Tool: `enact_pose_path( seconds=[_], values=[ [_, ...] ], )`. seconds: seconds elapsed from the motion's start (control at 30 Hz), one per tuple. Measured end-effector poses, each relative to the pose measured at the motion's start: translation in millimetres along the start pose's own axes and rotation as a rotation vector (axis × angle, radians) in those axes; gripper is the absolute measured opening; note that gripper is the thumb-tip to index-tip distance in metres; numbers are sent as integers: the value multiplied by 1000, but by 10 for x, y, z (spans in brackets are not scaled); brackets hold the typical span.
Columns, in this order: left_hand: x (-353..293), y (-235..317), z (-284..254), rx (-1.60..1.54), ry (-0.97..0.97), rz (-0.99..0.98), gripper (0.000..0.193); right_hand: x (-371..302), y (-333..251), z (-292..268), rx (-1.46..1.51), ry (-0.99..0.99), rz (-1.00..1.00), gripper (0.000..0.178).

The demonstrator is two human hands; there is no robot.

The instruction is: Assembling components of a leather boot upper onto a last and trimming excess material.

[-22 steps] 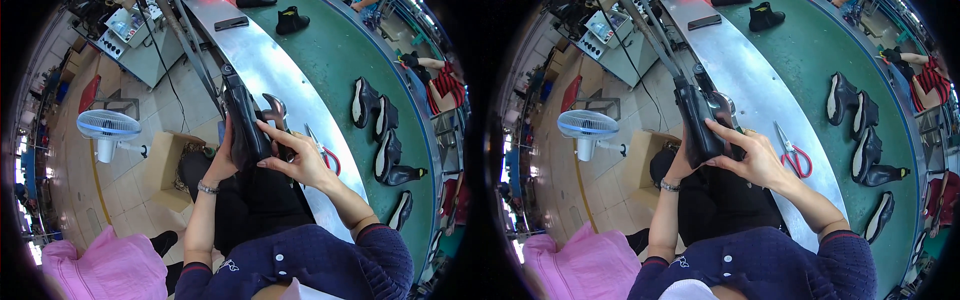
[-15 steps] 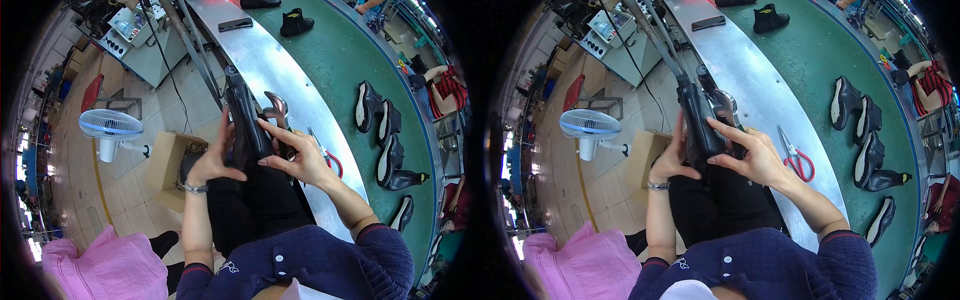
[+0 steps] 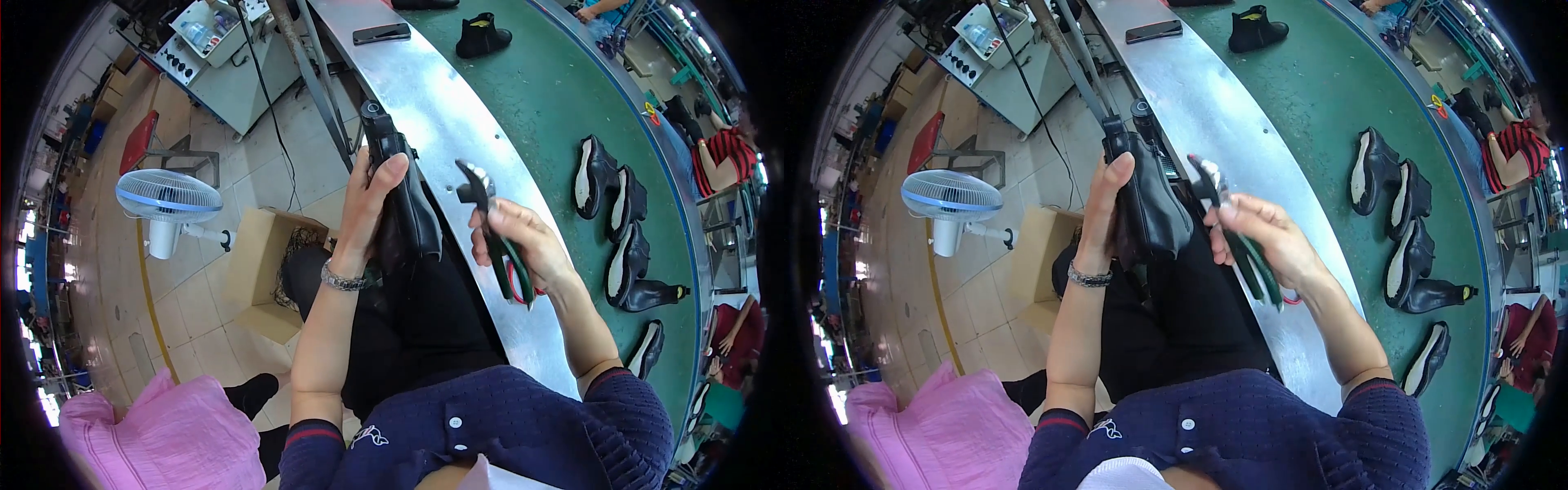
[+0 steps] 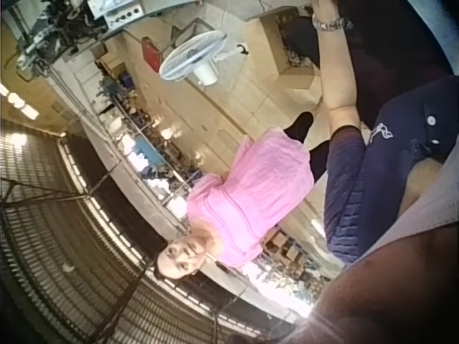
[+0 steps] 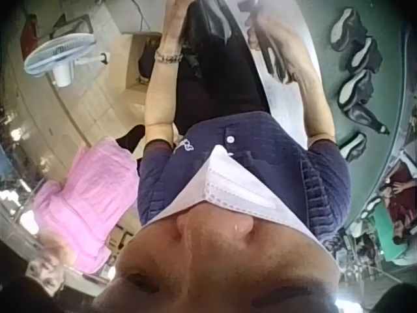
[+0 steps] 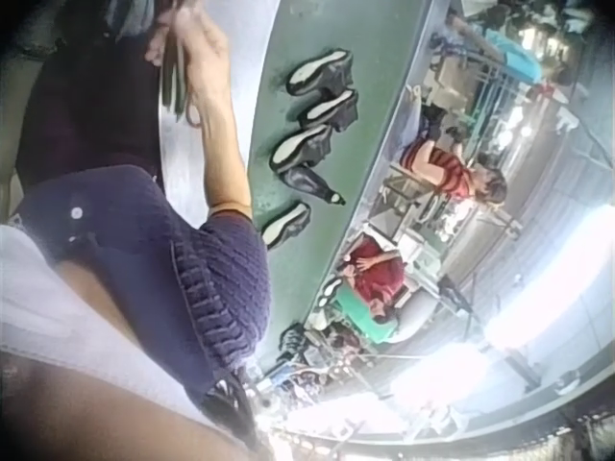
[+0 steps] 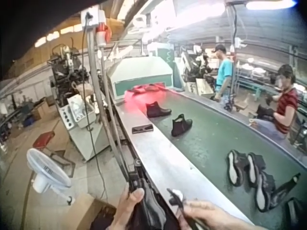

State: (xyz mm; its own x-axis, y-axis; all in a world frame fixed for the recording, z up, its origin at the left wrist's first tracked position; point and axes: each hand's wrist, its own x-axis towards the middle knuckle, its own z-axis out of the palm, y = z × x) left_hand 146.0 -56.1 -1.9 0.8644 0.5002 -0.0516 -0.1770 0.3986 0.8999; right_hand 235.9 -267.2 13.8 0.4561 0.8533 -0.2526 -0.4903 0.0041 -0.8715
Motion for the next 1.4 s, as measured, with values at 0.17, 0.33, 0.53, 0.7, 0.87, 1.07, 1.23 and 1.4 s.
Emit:
enact_pose_path(
  seconds=[0.17,0.33,0.53,0.7,0.87,1.07,1.23,1.4],
  values=[
    [-339,-6,-140,2,85,9,30,-97,14,96,-124,-248,257,20],
    [-885,-260,-397,-63,252,-165,26,-100,373,207,-234,-370,579,57],
    [-1146,-582,-593,18,379,-173,28,10,821,314,-277,-522,739,65],
    [-1158,-648,-585,74,368,-136,33,115,687,440,-435,-524,781,68],
    [-1219,-672,-538,157,372,-135,35,118,582,463,-569,-563,874,72],
    [-1250,-650,-521,215,404,-153,34,199,380,650,-1292,-727,480,68],
    [-1199,-651,-554,204,417,-135,34,132,407,757,-1384,-660,427,64],
    [-1157,-674,-591,185,438,-119,33,-32,613,731,-1145,-458,510,62]
  ],
)
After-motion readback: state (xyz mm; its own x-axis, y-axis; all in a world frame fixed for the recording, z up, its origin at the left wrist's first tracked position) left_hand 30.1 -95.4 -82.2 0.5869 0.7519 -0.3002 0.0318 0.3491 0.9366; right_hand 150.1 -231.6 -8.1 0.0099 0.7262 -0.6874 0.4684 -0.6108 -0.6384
